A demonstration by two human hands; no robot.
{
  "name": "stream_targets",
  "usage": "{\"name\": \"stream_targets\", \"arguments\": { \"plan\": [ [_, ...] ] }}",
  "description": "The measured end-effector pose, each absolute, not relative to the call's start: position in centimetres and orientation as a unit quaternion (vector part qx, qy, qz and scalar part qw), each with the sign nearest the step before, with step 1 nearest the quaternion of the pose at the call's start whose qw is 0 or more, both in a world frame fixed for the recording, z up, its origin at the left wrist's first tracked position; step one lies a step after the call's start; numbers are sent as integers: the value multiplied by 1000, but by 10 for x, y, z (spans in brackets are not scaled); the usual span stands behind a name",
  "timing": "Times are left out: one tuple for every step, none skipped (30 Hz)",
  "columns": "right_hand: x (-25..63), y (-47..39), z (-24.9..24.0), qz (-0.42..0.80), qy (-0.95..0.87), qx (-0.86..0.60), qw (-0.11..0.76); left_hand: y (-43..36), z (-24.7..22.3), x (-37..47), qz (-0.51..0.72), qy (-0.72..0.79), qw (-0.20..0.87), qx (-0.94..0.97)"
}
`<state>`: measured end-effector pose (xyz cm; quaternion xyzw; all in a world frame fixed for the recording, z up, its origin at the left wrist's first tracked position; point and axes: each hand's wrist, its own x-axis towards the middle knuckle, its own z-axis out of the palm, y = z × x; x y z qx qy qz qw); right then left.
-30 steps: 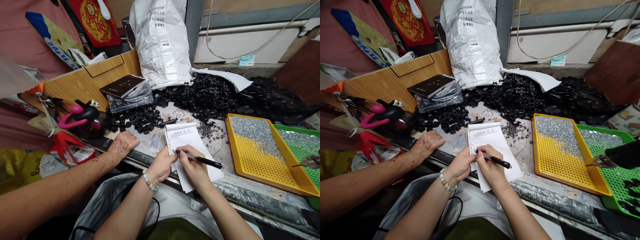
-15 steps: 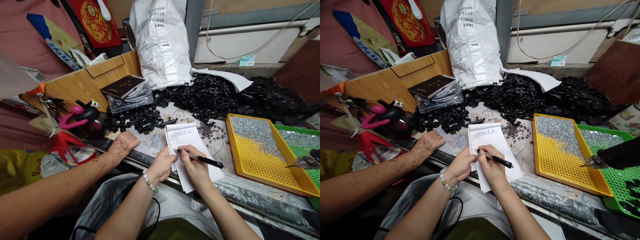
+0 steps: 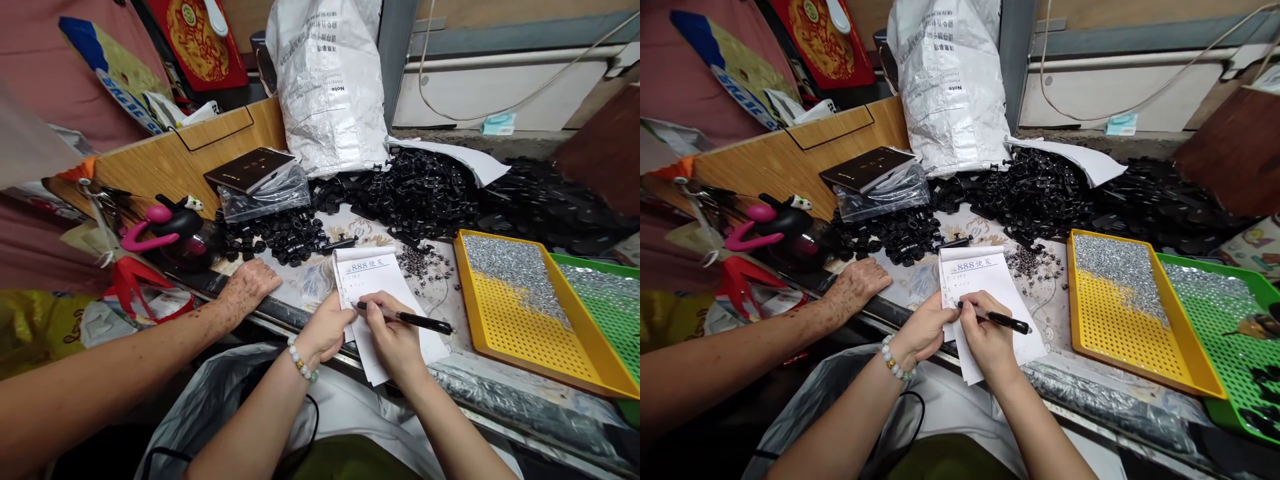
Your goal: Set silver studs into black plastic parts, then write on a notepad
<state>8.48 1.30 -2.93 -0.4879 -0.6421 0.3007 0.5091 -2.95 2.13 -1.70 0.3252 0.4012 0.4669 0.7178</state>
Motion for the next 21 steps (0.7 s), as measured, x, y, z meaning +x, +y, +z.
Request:
{"name": "stream_targets", "arguments": {
  "plan": [
    [85,13,-29,303,-643,-487,508,21,-17,-30,468,402,717,325],
    [85,12,-29,306,-643,-486,507,22,-17,-30,469,402,716,325],
    [85,12,-28,310,-643,-485,505,22,-17,-30,469,402,716,325],
    [85,12,-28,315,-642,-484,504,22,-17,-29,469,402,716,324],
    [85,12,-28,317,-642,-483,504,22,-17,-29,470,402,716,323],
    [85,12,-28,316,-643,-483,504,22,-17,-29,470,402,717,322],
    [85,12,-29,315,-642,-482,505,22,-17,-29,470,401,718,320],
    [85,12,-29,313,-641,-482,509,22,-17,-29,469,400,720,319],
    [85,12,-29,312,-638,-483,513,22,-17,-29,468,399,722,318],
    [85,12,-29,312,-635,-483,515,22,-17,-29,467,398,723,316],
    [85,12,-29,313,-632,-484,517,22,-17,-29,466,398,725,314],
    [85,12,-29,315,-629,-485,519,22,-16,-29,465,399,726,312],
    [85,12,-29,316,-628,-485,520,22,-16,-29,465,401,726,310],
    [85,12,-29,316,-629,-485,519,22,-16,-29,465,403,726,308],
    [85,13,-29,315,-629,-484,520,22,-16,-29,466,404,725,306],
    [85,12,-29,313,-628,-484,522,22,-16,-29,466,405,726,305],
    [85,12,-29,310,-627,-485,525,22,-16,-29,465,405,726,303],
    [85,12,-29,308,-624,-487,528,22,-16,-29,464,406,727,302],
    [86,12,-29,306,-620,-490,530,23,-16,-29,463,407,728,300],
    [86,12,-29,305,-616,-494,532,23,-16,-29,462,408,729,298],
    [86,12,-29,305,-613,-499,530,22,-16,-29,462,409,729,297]
  ]
}}
